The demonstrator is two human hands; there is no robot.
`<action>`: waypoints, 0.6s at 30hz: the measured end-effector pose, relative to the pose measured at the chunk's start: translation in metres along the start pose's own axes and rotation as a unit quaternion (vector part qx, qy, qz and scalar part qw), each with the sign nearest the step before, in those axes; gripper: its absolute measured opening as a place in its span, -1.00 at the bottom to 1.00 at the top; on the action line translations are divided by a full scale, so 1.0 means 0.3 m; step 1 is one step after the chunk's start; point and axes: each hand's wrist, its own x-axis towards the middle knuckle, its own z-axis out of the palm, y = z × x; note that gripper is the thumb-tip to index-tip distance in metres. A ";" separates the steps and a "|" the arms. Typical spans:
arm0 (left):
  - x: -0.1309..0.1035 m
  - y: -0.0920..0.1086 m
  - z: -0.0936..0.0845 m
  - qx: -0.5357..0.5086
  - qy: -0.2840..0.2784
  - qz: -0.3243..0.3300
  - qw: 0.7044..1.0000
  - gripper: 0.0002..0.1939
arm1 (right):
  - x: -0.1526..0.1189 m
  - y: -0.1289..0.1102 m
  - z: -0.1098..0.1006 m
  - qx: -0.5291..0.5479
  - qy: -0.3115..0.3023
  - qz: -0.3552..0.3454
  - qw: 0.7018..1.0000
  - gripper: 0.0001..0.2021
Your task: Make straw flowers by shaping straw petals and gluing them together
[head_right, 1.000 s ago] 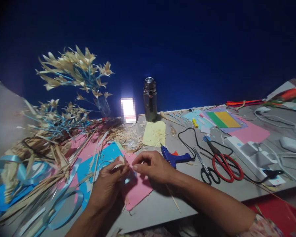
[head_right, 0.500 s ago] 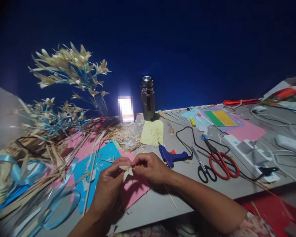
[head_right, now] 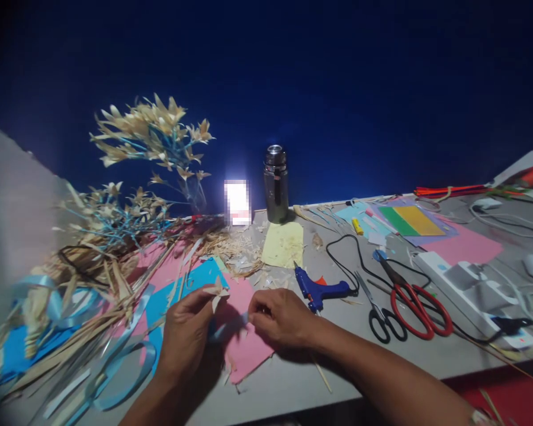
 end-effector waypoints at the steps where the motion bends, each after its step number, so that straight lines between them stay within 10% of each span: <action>1: 0.003 0.004 -0.007 0.005 0.003 -0.012 1.000 -0.88 | 0.000 0.000 0.000 0.008 0.007 0.012 1.000 -0.90; 6: -0.033 -0.043 0.010 -0.045 -0.008 -0.090 0.995 -0.77 | -0.003 -0.005 0.015 0.172 0.052 0.059 0.982 -0.90; 11: -0.069 -0.103 0.056 -0.095 -0.018 -0.097 0.991 -0.53 | 0.004 0.000 0.043 0.435 0.044 0.114 0.892 -0.79; 18: -0.036 -0.124 0.049 -0.072 -0.041 -0.123 0.989 -0.36 | 0.029 0.032 0.038 0.472 0.018 0.133 0.872 -0.71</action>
